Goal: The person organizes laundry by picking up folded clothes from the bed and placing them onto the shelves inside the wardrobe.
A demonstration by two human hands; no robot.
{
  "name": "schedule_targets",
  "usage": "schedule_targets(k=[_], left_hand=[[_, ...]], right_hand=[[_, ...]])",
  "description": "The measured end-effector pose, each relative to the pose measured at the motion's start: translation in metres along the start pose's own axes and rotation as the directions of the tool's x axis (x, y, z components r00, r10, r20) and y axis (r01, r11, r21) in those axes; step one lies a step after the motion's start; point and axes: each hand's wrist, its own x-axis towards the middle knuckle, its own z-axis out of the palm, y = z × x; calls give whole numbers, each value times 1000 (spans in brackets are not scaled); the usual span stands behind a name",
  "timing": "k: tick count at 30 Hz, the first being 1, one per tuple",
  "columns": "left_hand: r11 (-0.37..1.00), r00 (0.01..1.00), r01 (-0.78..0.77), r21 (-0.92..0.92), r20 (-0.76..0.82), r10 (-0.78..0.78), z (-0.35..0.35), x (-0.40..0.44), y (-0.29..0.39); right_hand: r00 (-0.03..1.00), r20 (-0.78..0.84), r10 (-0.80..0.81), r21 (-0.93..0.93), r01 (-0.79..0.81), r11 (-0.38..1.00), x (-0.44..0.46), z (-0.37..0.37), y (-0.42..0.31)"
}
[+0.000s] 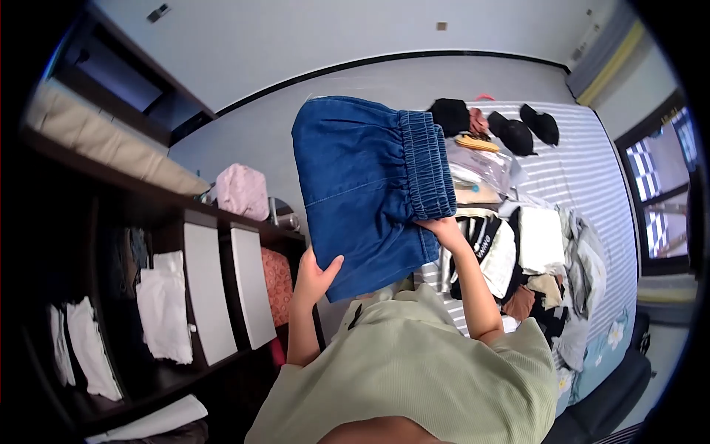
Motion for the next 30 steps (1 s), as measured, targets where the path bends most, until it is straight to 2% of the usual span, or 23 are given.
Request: schedule_targets(k=[1,2,5,8,12,15,18,20,21,26,27,30], left_hand=[[1000,1000,-15,12,-24,15,-14,-3,-1],[1000,999,-17,10,-51,17,-29,-7,-2],[1000,986,-17,-4,-165,16,-70,-22,-8],[992,962,45,115,-273,-12,-108,-38,-7],[996,919,22,89,-394,14,-148,-57,17],[996,884,18,83,-468,23,-171,-72,20],[996,816,-20,84,-574,65,-186,-88,18],[990,778,3,139,-622,85,-195,-96,28],[990,756,19,141,-650,78,-200,-100,34],[977,618,108,184,-782,79,-215,-109,61],[983,598,115,144,-800,47,-218,-109,64],[984,514,90,156,-853,88,-226,-106,71]], right_hand=[[999,30,13,-56,-11,998,5,15,-6],[997,71,-8,5,8,1000,12,31,-9],[989,147,32,-25,-29,999,25,78,-23],[976,207,-70,80,55,995,38,127,-35],[925,361,-118,163,62,985,53,186,-53],[904,410,-121,157,61,986,61,222,-67],[871,470,-143,172,68,983,68,256,-79],[823,525,-218,224,114,968,75,279,-86],[806,567,-172,203,67,977,78,290,-92],[690,693,-207,208,83,975,97,342,-120],[664,713,-222,218,91,972,102,353,-125],[583,772,-254,249,90,964,111,386,-151]])
